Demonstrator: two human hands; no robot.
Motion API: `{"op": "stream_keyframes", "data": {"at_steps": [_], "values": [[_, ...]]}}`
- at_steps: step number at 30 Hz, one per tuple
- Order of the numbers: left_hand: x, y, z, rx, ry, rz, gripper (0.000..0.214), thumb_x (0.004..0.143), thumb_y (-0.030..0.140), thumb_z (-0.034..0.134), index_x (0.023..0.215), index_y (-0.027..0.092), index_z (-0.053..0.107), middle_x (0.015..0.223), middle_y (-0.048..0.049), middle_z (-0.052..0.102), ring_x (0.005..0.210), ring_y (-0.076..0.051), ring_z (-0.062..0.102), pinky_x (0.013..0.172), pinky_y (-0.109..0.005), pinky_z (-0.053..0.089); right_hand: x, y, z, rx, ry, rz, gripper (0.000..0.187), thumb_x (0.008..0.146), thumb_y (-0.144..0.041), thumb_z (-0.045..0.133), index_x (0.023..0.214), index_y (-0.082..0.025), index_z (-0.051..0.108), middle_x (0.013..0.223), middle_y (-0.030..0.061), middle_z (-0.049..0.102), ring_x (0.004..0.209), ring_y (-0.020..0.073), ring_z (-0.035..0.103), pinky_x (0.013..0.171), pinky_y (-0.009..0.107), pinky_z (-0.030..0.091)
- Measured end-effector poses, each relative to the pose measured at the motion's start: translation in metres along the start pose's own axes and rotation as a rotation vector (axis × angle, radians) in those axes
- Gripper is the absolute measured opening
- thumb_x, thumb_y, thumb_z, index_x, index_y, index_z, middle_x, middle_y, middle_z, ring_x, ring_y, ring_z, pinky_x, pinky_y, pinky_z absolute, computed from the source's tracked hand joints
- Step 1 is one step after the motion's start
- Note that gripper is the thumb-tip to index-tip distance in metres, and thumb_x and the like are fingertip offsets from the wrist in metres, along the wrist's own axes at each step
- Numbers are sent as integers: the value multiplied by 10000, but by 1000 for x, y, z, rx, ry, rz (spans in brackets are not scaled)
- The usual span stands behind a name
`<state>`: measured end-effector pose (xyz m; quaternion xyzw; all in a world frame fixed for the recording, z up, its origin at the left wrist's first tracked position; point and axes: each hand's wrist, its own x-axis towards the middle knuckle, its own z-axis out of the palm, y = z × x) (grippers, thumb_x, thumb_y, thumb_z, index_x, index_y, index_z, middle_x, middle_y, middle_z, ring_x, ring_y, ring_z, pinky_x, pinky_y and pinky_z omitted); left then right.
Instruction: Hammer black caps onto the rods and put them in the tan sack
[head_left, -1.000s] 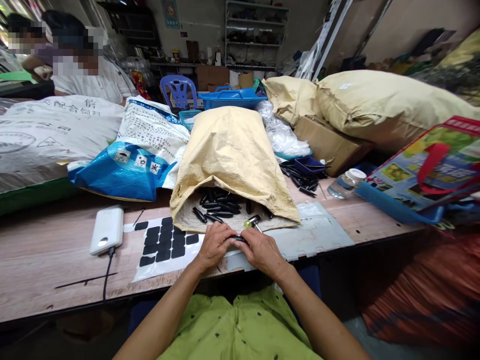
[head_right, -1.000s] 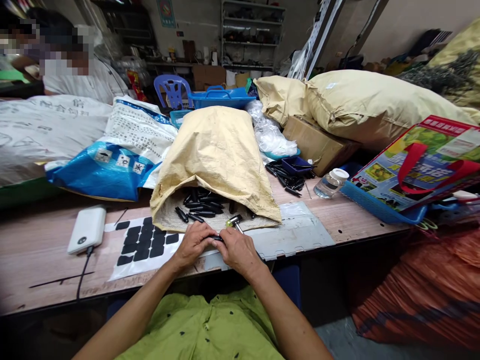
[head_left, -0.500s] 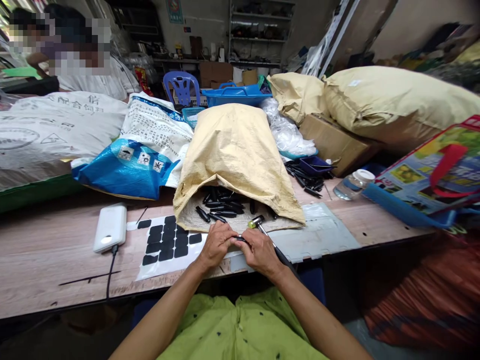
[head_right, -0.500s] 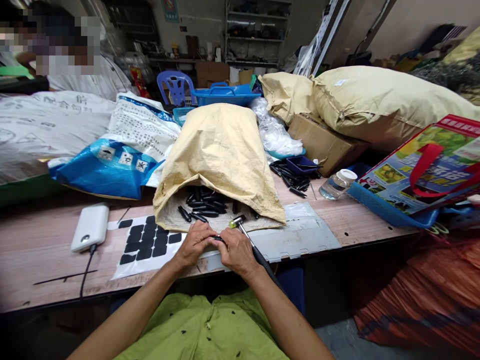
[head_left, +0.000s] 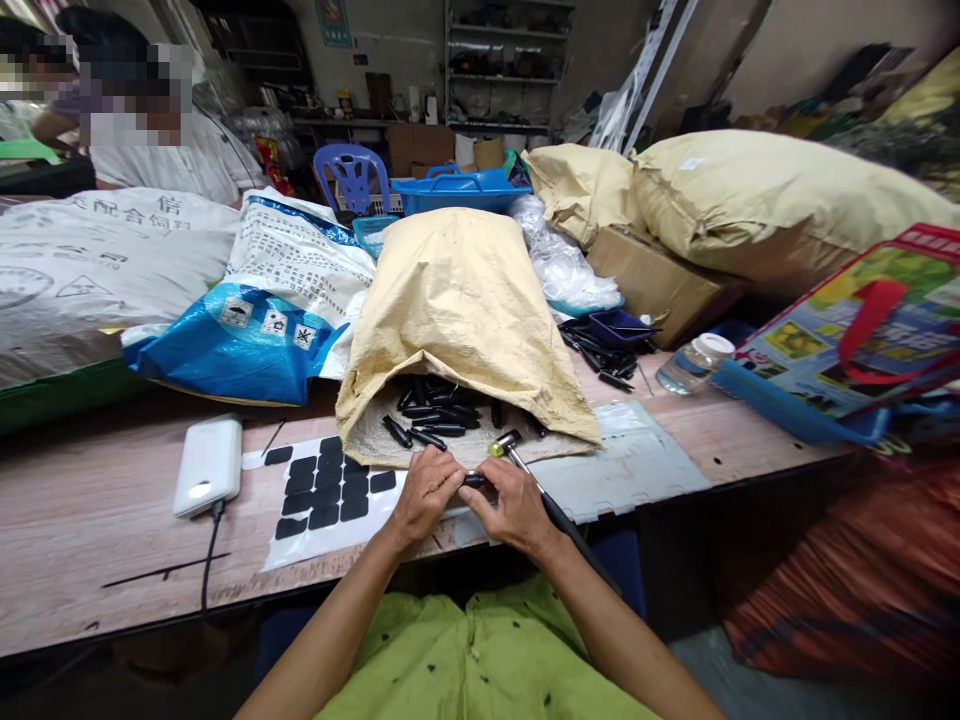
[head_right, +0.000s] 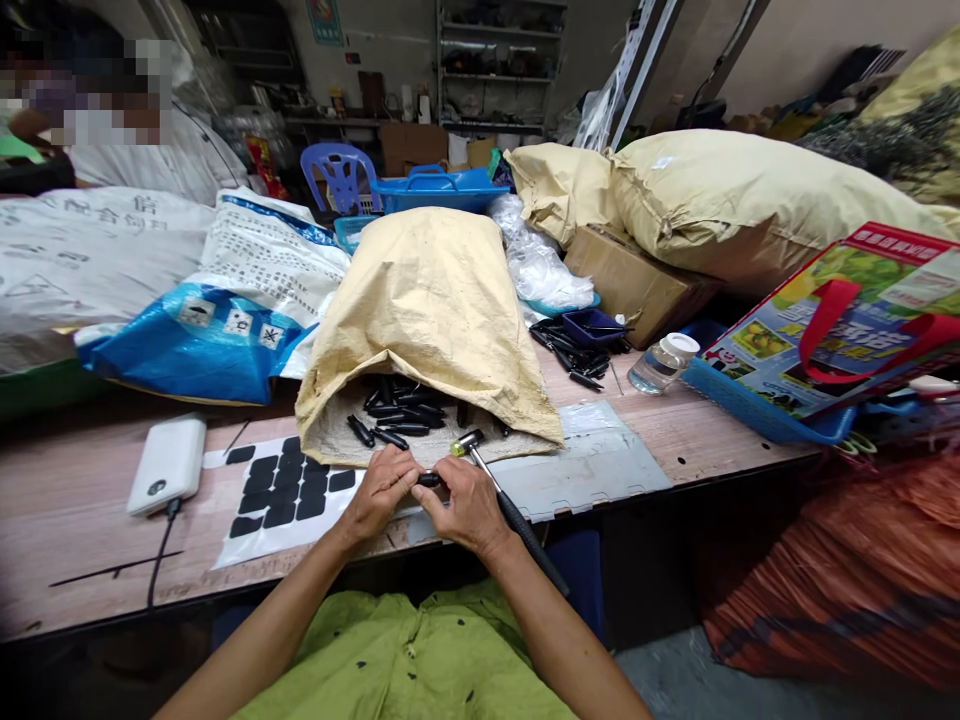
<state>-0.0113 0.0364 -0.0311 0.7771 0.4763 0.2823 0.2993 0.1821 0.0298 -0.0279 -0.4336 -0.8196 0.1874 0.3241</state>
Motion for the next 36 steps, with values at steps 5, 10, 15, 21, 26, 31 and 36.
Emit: {"op": "stream_keyframes", "data": {"at_steps": [5, 10, 15, 21, 26, 31, 36], "values": [[0, 2, -1, 20, -15, 0, 445, 1054, 384, 366, 713, 182, 567, 783, -15, 589, 872, -199, 467, 849, -387, 296, -2, 1, 0, -4, 0, -24, 193, 926, -365, 625, 842, -216, 536, 790, 29, 574, 755, 193, 547, 695, 298, 391], [-1, 2, -1, 20, -17, 3, 443, 1048, 368, 355, 680, 176, 509, 747, -11, 553, 843, -192, 460, 827, -384, 291, -2, -1, -2, 7, 2, -36, 174, 926, -366, 625, 878, -213, 560, 803, 31, 579, 754, 191, 541, 684, 298, 384], [0, 3, -2, 13, -27, 6, 443, 1041, 359, 350, 651, 174, 455, 717, -10, 530, 824, -191, 452, 822, -387, 288, -1, -1, -3, -15, -32, -38, 201, 951, -385, 602, 858, -210, 568, 780, 22, 568, 737, 183, 527, 679, 300, 365], [0, 3, -4, 40, -53, 10, 442, 1034, 353, 355, 643, 174, 454, 713, -11, 533, 825, -192, 448, 834, -393, 289, -2, 1, -2, -25, -68, -56, 199, 969, -386, 594, 879, -208, 590, 815, 33, 608, 784, 192, 545, 711, 306, 376], [0, 4, -3, 78, -64, 19, 461, 1045, 350, 350, 633, 176, 462, 717, -15, 544, 824, -193, 452, 842, -399, 296, -3, 4, 1, -41, -97, -101, 221, 1006, -340, 539, 827, -215, 578, 793, 34, 624, 776, 195, 539, 722, 315, 379], [2, 4, 0, 134, -79, 42, 467, 1057, 351, 338, 652, 177, 493, 738, -19, 553, 825, -196, 444, 838, -402, 281, -4, 4, 4, -56, -33, -72, 280, 970, -314, 551, 710, -225, 500, 718, 36, 581, 718, 196, 504, 686, 327, 357], [2, 2, 0, 140, -85, 48, 468, 1059, 350, 331, 659, 176, 501, 742, -20, 555, 824, -195, 442, 827, -400, 270, -3, 3, 4, -19, -18, -51, 270, 937, -325, 589, 704, -222, 497, 690, 28, 569, 686, 193, 497, 663, 328, 346]]}}
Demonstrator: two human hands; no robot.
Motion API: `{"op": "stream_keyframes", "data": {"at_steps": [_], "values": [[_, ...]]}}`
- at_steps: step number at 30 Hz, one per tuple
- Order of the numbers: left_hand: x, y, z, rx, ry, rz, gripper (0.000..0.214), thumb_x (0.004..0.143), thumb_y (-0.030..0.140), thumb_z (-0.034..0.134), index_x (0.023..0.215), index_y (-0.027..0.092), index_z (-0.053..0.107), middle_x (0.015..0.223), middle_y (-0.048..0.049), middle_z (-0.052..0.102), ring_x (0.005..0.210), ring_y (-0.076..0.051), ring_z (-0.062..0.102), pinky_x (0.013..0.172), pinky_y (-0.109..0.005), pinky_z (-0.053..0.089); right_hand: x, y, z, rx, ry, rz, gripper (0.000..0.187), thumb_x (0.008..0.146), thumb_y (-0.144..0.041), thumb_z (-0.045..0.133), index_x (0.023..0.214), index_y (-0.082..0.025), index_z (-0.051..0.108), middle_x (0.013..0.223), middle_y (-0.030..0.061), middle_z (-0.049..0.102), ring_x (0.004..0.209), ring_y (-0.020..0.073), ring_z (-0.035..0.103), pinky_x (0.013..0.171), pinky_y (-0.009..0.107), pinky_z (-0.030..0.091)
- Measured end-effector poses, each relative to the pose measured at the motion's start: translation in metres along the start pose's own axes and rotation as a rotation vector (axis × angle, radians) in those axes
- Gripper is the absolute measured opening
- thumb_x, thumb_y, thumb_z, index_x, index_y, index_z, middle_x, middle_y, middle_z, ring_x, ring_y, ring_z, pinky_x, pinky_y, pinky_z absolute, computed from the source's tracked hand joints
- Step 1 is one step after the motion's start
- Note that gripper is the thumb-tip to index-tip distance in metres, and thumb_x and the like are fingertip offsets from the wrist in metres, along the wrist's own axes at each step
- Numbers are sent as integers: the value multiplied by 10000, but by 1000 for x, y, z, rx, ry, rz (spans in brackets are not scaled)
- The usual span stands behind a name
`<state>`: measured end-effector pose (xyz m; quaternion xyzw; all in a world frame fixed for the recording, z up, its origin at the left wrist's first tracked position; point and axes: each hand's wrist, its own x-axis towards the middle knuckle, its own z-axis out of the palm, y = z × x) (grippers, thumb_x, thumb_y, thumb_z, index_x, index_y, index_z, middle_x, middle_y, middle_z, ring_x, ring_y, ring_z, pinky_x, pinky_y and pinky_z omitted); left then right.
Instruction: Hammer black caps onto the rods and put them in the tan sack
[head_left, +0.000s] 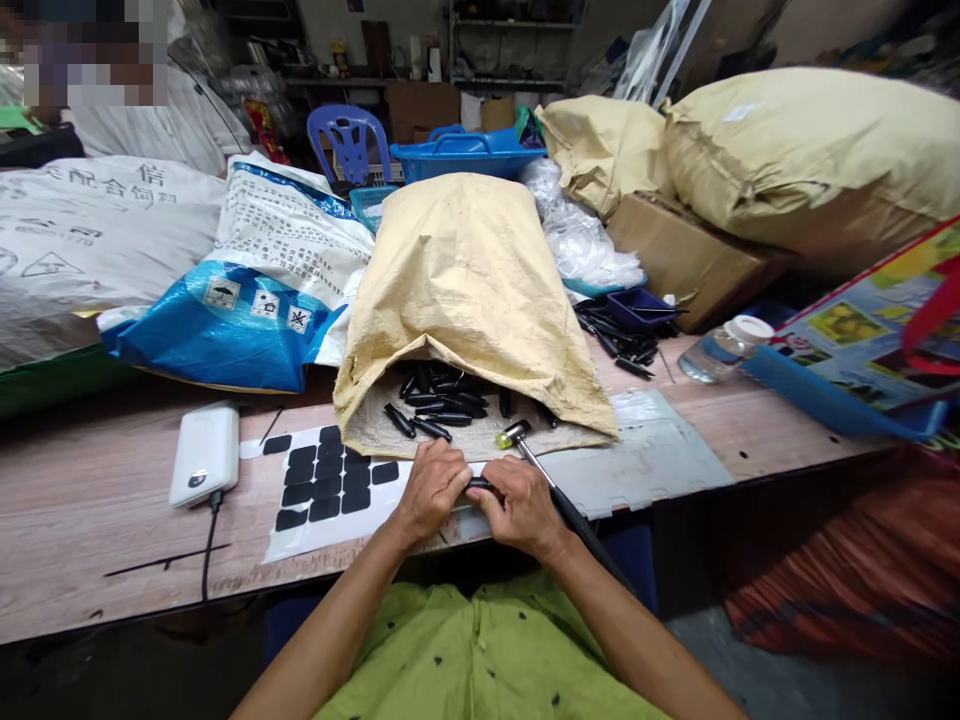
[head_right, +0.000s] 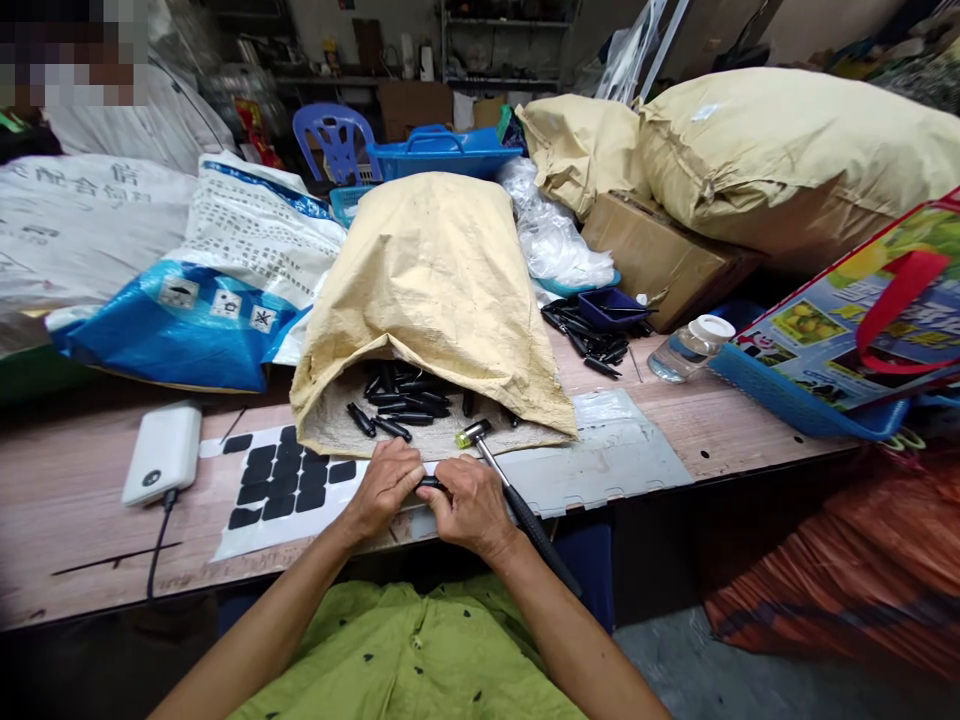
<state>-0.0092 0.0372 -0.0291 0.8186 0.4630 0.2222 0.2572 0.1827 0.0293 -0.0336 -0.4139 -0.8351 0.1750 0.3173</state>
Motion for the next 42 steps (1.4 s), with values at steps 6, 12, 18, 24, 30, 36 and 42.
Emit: {"op": "stream_keyframes", "data": {"at_steps": [6, 12, 18, 24, 30, 36, 42], "values": [[-2, 1, -2, -43, 25, 0, 473, 1050, 359, 328, 649, 174, 496, 718, -19, 543, 815, -191, 456, 821, -399, 283, 1, 0, -4, 107, -20, 19, 184, 879, -373, 678, 838, -209, 606, 715, 17, 581, 692, 187, 517, 665, 314, 375], [-3, 2, -2, -56, 40, 0, 457, 1029, 364, 363, 636, 174, 501, 719, -25, 558, 822, -196, 470, 834, -401, 298, -1, -1, -6, 118, -22, 21, 192, 846, -378, 699, 879, -209, 615, 735, 18, 585, 699, 192, 523, 669, 318, 389], [-2, 2, 0, -47, 57, -1, 452, 1024, 364, 385, 635, 179, 520, 717, -23, 562, 819, -198, 471, 828, -407, 305, 0, -2, -8, 120, -29, 7, 194, 902, -396, 627, 867, -206, 613, 735, 26, 586, 702, 192, 525, 675, 323, 393], [-25, 25, -6, -130, 172, -68, 398, 1043, 370, 368, 777, 197, 609, 806, -46, 588, 862, -212, 513, 819, -381, 369, -4, -5, -19, 377, 26, 12, 308, 1031, -403, 403, 986, -203, 633, 863, 59, 632, 791, 202, 580, 736, 341, 448], [-89, 53, 2, -300, -144, -169, 331, 1029, 423, 451, 894, 231, 684, 837, -40, 694, 782, -190, 618, 744, -312, 433, -6, -4, -22, 450, 88, 39, 323, 1028, -420, 409, 1019, -201, 647, 874, 68, 634, 807, 220, 595, 754, 364, 473], [-104, 51, 49, -259, -276, -406, 302, 959, 420, 537, 825, 217, 717, 828, -37, 729, 790, -208, 654, 717, -291, 420, -5, -5, -21, 416, 70, 45, 284, 1009, -410, 453, 968, -206, 646, 805, 53, 611, 734, 204, 565, 700, 349, 463], [-91, 20, 91, -450, -275, -796, 311, 885, 422, 586, 1003, 191, 758, 1037, -59, 770, 988, -280, 684, 862, -340, 487, -4, -7, -21, 395, 59, 41, 235, 1003, -371, 482, 937, -209, 639, 814, 47, 621, 737, 194, 573, 697, 333, 453]]}}
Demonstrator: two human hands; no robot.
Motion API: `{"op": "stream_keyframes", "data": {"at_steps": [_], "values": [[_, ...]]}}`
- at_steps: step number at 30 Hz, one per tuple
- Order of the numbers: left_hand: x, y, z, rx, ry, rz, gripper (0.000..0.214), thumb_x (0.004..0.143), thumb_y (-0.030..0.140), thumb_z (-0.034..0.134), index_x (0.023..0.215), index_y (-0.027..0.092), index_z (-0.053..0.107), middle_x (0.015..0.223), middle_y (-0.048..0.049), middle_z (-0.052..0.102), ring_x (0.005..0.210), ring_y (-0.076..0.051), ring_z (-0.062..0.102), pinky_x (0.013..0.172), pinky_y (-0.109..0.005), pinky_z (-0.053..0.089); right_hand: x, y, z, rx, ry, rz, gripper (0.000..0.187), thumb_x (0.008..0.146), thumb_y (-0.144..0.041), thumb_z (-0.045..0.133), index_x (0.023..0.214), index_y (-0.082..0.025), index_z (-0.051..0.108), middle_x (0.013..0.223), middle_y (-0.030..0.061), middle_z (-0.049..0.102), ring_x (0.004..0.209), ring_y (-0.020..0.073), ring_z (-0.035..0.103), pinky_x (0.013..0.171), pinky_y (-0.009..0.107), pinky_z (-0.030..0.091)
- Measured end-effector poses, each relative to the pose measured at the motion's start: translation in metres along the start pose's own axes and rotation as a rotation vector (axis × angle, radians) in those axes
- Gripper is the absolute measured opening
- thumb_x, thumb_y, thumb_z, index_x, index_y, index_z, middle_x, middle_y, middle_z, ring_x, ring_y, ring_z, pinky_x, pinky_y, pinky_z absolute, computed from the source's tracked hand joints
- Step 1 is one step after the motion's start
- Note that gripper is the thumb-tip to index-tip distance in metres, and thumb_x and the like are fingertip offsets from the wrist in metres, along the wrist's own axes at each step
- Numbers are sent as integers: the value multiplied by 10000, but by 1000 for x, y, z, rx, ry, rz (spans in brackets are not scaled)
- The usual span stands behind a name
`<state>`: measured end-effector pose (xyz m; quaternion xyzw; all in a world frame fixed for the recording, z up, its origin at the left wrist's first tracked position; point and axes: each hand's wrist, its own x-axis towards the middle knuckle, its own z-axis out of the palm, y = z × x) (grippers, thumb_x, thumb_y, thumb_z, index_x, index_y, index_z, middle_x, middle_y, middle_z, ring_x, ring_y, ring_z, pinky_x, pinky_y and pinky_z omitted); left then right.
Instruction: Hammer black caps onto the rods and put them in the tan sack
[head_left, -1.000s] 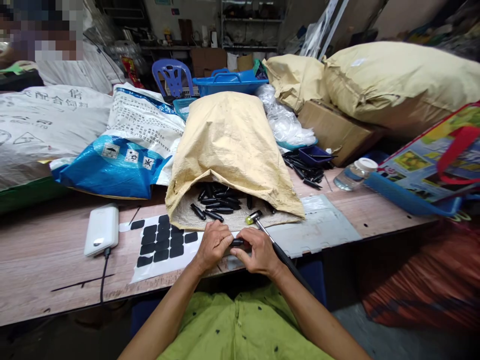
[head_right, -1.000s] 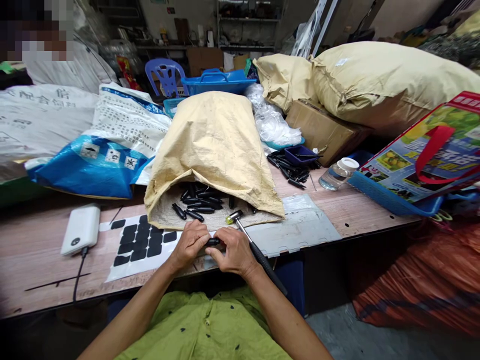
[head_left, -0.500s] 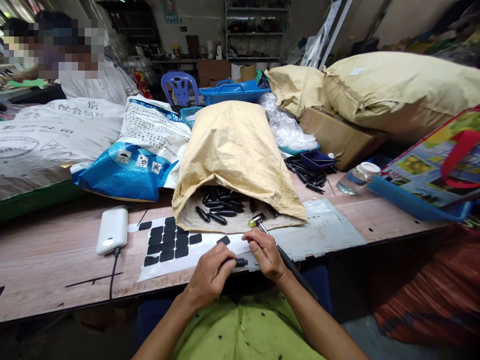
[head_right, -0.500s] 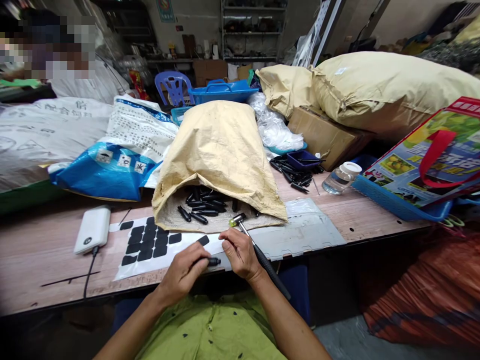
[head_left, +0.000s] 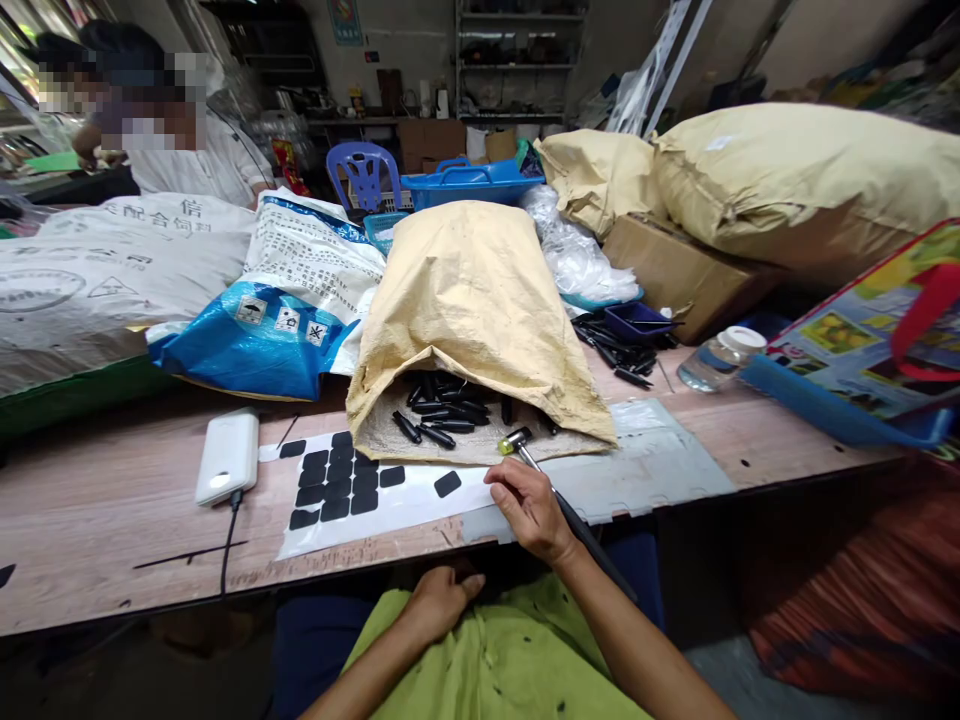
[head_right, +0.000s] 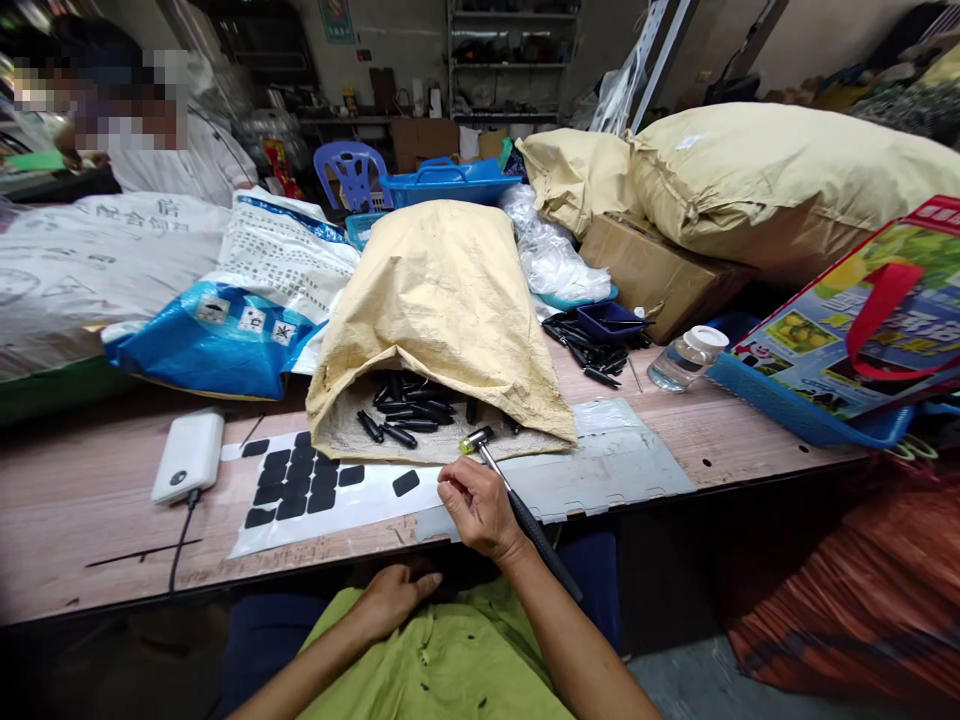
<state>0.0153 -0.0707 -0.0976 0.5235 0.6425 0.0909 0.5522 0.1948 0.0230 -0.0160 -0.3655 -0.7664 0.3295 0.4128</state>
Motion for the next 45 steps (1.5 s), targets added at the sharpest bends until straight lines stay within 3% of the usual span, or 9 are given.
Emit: {"op": "stream_keyframes", "data": {"at_steps": [5, 10, 14, 20, 26, 30, 34, 39, 45], "values": [[15, -10, 0, 21, -21, -144, 421, 869, 444, 609, 1229, 247, 700, 1245, -64, 729, 1183, -318, 643, 999, -391, 468, 1, -1, 1, -19, 4, -9, 198, 991, -339, 501, 913, -210, 631, 777, 30, 591, 690, 177, 548, 656, 316, 426], [-17, 12, -16, 60, -101, 163, 348, 872, 410, 621, 1135, 211, 731, 1149, -63, 749, 1058, -270, 670, 915, -346, 494, 1, -2, 2, -40, 0, -7, 177, 980, -322, 519, 903, -206, 629, 755, 20, 560, 664, 166, 526, 629, 310, 398], [-41, 53, -63, 85, -242, 426, 299, 933, 431, 584, 1063, 215, 746, 913, -11, 749, 814, -186, 658, 714, -260, 478, 1, 0, 2, -32, -4, -10, 173, 984, -313, 518, 913, -201, 629, 765, 21, 564, 679, 164, 527, 644, 310, 399], [7, 78, -146, 437, 650, 485, 353, 945, 200, 531, 1276, 234, 648, 1269, -80, 680, 1128, -284, 591, 962, -412, 458, 0, 2, 2, -24, 17, -26, 159, 980, -291, 530, 906, -194, 633, 759, 13, 553, 694, 158, 523, 655, 298, 395], [40, 71, -177, 792, 698, 375, 253, 879, 188, 639, 1116, 213, 725, 1127, -98, 661, 1104, -324, 553, 924, -435, 470, -5, -8, -4, -74, 147, -4, 129, 973, -269, 538, 928, -199, 636, 803, 24, 589, 711, 162, 545, 663, 288, 428], [28, 70, -170, 709, 736, 465, 155, 893, 304, 686, 1000, 202, 732, 982, -84, 643, 990, -292, 552, 896, -419, 469, -15, -10, -20, -463, 276, 143, 115, 927, -273, 597, 1001, -202, 648, 884, 53, 620, 850, 217, 566, 806, 340, 444], [17, 81, -130, 535, 624, 685, 157, 911, 334, 689, 1023, 223, 693, 1000, -56, 666, 973, -250, 559, 870, -376, 459, -24, -2, -33, -723, 127, 335, 283, 885, -316, 662, 1151, -224, 633, 1035, 73, 639, 952, 253, 591, 800, 337, 448], [27, 88, -80, 497, 505, 731, 140, 867, 296, 735, 983, 222, 714, 965, -56, 658, 946, -252, 552, 831, -377, 436, -30, 7, -36, -723, 62, 416, 211, 932, -194, 530, 1122, -215, 622, 1017, 68, 657, 929, 240, 630, 779, 325, 460], [38, 75, -84, 290, 479, 772, 196, 839, 286, 764, 1009, 203, 715, 927, -45, 635, 935, -233, 550, 849, -352, 437, -43, -1, -41, -484, 197, 346, 241, 974, -242, 456, 1149, -188, 614, 1021, 86, 666, 909, 227, 642, 819, 339, 503]]}}
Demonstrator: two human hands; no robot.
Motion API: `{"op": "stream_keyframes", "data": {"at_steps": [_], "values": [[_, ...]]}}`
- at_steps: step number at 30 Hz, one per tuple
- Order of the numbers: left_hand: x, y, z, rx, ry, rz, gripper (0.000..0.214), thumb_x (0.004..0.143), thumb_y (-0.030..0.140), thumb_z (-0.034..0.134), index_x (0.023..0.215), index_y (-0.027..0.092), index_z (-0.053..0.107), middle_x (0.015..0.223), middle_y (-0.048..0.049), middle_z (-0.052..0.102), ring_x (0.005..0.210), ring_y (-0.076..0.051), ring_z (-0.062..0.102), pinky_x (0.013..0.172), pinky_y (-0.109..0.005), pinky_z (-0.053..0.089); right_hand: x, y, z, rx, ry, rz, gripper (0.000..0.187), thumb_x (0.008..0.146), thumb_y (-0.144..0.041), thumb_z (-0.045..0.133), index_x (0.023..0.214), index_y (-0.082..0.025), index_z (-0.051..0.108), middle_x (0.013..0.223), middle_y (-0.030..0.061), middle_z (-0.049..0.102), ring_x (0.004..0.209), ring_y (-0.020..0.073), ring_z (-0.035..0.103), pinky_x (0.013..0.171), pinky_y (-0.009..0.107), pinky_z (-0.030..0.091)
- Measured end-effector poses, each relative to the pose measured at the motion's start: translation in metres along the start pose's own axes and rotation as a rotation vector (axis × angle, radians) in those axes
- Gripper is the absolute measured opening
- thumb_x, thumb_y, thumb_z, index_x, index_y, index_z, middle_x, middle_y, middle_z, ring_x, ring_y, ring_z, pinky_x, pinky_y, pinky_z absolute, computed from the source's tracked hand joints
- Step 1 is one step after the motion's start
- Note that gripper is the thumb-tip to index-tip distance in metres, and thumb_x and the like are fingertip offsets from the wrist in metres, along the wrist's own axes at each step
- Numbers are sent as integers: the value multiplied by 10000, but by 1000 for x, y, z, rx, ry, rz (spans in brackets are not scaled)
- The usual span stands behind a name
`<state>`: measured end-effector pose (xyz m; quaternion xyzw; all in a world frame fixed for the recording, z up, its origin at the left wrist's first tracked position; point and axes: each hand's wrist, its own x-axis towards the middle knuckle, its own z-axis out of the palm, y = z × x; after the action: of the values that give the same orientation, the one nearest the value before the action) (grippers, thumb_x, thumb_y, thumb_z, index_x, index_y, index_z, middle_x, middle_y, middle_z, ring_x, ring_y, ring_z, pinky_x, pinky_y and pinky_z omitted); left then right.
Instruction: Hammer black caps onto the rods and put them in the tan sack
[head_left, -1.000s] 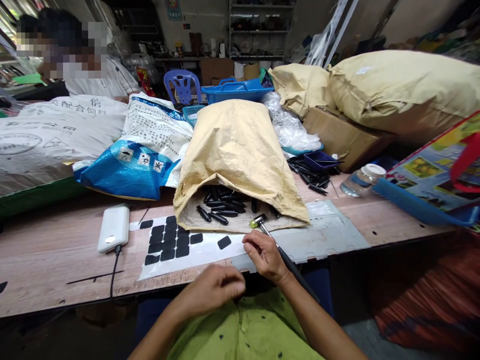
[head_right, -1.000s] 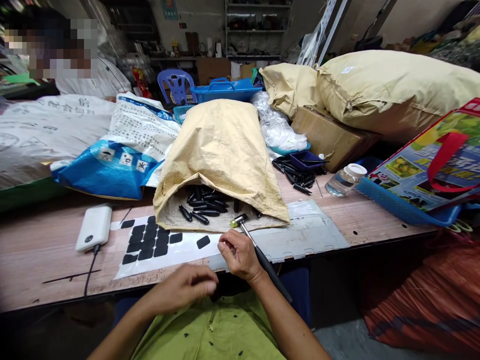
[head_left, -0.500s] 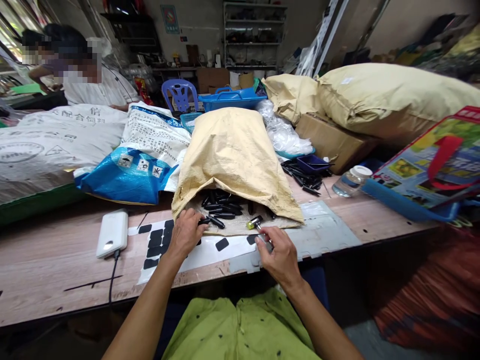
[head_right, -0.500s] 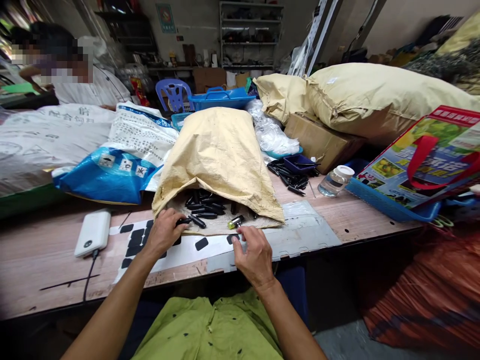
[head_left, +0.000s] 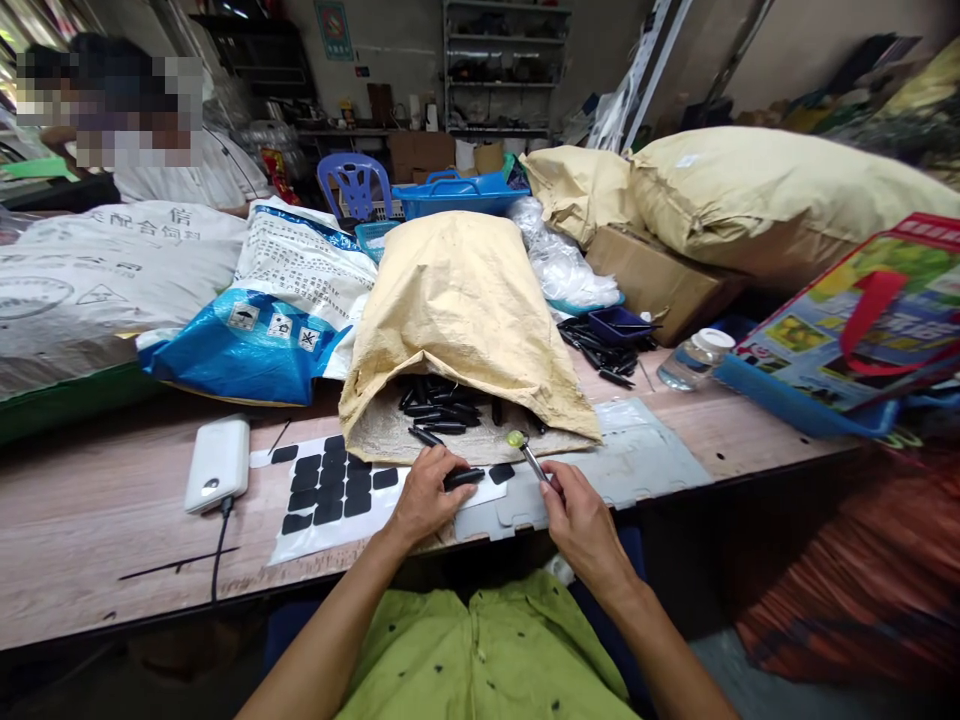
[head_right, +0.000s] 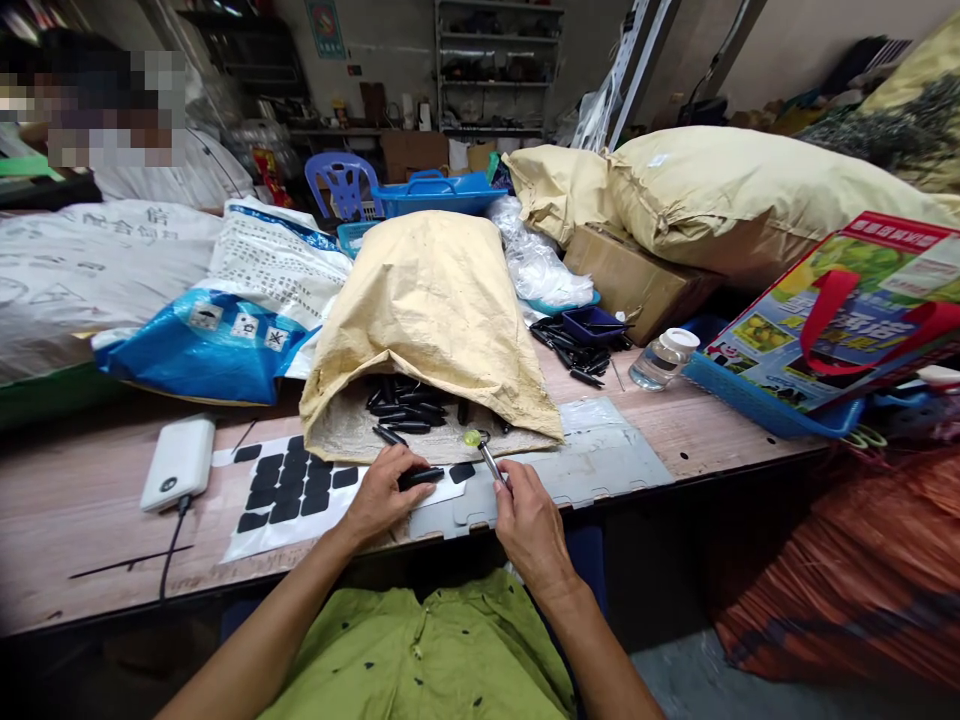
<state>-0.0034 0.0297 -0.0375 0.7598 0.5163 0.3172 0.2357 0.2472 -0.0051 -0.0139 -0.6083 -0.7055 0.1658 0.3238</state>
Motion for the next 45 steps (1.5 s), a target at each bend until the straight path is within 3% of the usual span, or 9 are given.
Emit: {"op": "stream_keyframes", "data": {"at_steps": [8, 16, 23, 31, 35, 40, 45], "values": [[2, 1, -3, -45, -21, -63, 157, 827, 259, 752, 975, 211, 731, 898, -32, 640, 914, -222, 547, 824, -343, 420, -16, -29, 2, 277, -120, -31, 354, 1013, -252, 441, 1321, -191, 604, 1037, 92, 693, 909, 206, 673, 788, 310, 558], [4, 3, -1, -43, -7, -100, 130, 814, 224, 751, 943, 216, 735, 896, -28, 653, 927, -220, 552, 836, -342, 423, -23, -35, 16, 219, -77, -211, 375, 1028, -193, 419, 1363, -210, 585, 1118, 109, 682, 1035, 217, 662, 915, 341, 556], [3, 1, -3, -46, -18, -77, 122, 826, 248, 759, 936, 219, 716, 914, -33, 657, 938, -229, 561, 832, -346, 428, -23, -45, 15, 243, -96, -208, 366, 1025, -191, 434, 1357, -221, 585, 1091, 107, 686, 995, 220, 670, 890, 343, 572], [2, 2, -3, -67, 26, -59, 242, 833, 227, 748, 1059, 214, 664, 895, -23, 650, 896, -217, 561, 804, -331, 425, -20, -48, 21, 246, -121, -179, 350, 1030, -212, 420, 1326, -218, 607, 1052, 101, 672, 957, 214, 653, 831, 320, 556], [1, 2, -4, -76, 26, -42, 166, 864, 274, 733, 1007, 206, 682, 912, -34, 664, 917, -220, 560, 825, -337, 424, -6, -34, 12, 94, -49, -164, 364, 1034, -230, 420, 1348, -219, 605, 1071, 93, 656, 964, 212, 635, 845, 315, 523], [-1, -3, -4, -90, -1, -34, 174, 966, 341, 609, 1035, 210, 701, 947, -47, 665, 953, -220, 561, 862, -347, 423, 8, -7, 12, -382, 4, -163, 386, 974, -159, 473, 1293, -237, 673, 902, 84, 623, 848, 232, 561, 722, 320, 457], [-1, -4, -5, -75, -32, -29, 261, 1021, 367, 495, 1033, 214, 705, 945, -48, 653, 954, -216, 557, 864, -345, 421, 12, -8, 14, -441, 21, -197, 345, 944, -161, 537, 1244, -222, 696, 932, 108, 614, 908, 276, 524, 801, 384, 454]]}}
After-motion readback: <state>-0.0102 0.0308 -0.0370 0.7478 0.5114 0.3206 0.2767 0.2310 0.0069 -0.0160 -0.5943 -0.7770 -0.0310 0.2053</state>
